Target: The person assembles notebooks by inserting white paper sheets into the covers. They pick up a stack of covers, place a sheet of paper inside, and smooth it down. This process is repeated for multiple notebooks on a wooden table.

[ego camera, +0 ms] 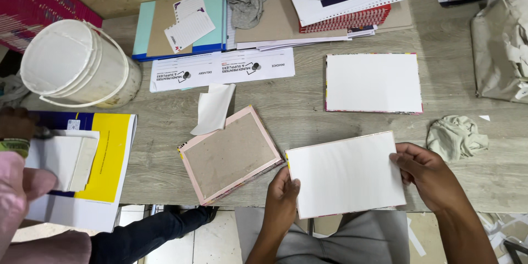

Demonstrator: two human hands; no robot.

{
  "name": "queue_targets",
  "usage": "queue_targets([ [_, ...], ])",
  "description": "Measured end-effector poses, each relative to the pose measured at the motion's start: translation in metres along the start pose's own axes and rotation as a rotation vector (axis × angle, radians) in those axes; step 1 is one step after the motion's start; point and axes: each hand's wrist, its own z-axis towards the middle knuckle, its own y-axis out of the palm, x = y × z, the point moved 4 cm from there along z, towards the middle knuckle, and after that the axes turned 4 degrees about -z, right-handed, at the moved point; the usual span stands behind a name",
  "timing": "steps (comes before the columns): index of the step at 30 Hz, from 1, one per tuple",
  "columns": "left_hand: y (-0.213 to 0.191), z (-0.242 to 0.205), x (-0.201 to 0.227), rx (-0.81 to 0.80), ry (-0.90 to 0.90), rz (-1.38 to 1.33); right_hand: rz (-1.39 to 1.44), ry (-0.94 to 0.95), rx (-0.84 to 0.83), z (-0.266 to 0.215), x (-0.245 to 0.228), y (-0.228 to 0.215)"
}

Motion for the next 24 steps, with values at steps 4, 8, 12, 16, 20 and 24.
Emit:
queue_targets([
  [4, 0.007, 0.011, 0.003, -0.085, 0.064, -0.038, -0.017, -0.068, 0.065, 0.002, -0.011, -0.008],
  [8, 0.036, 0.030, 0.060, -0.086, 0.255, 0.266, -0.033, -0.129, 0.178, -0.021, -0.081, -0.018],
  [12, 0.083, 0.076, 0.120, -0.090, 0.683, 0.316, 0.149, -0.519, 0.121, 0.002, -0.118, -0.045],
  [16, 0.107, 0.155, 0.104, -0.132, 0.720, 0.414, 0.032, -0.455, 0.220, 0.054, -0.140, -0.050],
  [20, 0.117, 0.193, 0.086, -0.220, 0.611, 0.383, 0.001, -0.376, 0.266, 0.096, -0.121, -0.055],
  [24, 0.119, 0.200, 0.071, -0.219, 0.459, 0.445, 0.003, -0.342, 0.301, 0.098, -0.107, -0.056],
])
